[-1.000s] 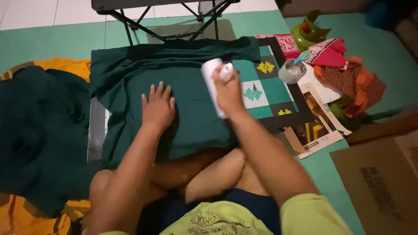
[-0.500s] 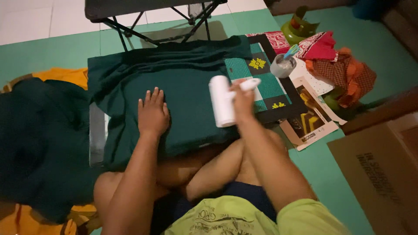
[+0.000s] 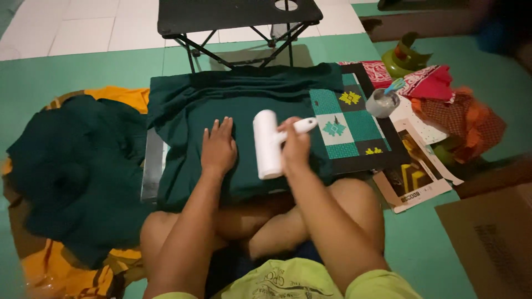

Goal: The person sits on the floor and uses a lint roller to clean a dark green shirt laid out on a small table. They roll the device back and forth across the fabric surface to remove lint and debris.

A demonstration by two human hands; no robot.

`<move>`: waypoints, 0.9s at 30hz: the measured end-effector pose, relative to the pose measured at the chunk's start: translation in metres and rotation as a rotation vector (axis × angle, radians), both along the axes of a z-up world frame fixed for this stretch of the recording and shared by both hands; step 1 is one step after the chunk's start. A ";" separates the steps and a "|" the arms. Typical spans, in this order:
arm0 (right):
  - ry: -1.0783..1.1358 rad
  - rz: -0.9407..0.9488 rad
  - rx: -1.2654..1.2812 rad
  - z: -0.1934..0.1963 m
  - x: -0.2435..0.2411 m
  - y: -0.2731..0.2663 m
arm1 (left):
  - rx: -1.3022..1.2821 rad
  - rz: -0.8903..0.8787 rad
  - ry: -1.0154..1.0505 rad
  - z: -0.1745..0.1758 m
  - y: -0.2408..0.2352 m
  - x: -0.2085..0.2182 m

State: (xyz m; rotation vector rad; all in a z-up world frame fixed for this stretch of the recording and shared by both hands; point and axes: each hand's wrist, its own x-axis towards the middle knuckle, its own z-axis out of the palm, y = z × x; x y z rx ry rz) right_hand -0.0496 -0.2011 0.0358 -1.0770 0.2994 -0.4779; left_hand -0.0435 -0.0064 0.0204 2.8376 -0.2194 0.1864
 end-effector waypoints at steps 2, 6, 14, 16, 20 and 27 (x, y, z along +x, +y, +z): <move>-0.001 0.017 0.050 -0.016 -0.004 0.017 | -0.013 -0.002 -0.007 -0.005 0.002 0.002; 0.013 0.028 0.037 -0.029 -0.006 0.009 | -0.009 -0.015 0.024 -0.003 0.002 0.001; 0.084 -0.083 -0.238 0.017 -0.020 -0.117 | -0.047 0.002 0.013 0.002 0.001 -0.004; 0.113 -0.098 -0.309 -0.001 -0.005 -0.154 | -0.050 0.005 0.009 0.005 0.000 -0.004; -0.011 -0.138 -0.276 -0.015 0.013 -0.166 | -0.028 0.013 0.016 0.008 -0.001 -0.006; -0.020 -0.026 -0.054 0.033 -0.008 -0.028 | -0.068 0.025 0.047 0.011 -0.002 -0.007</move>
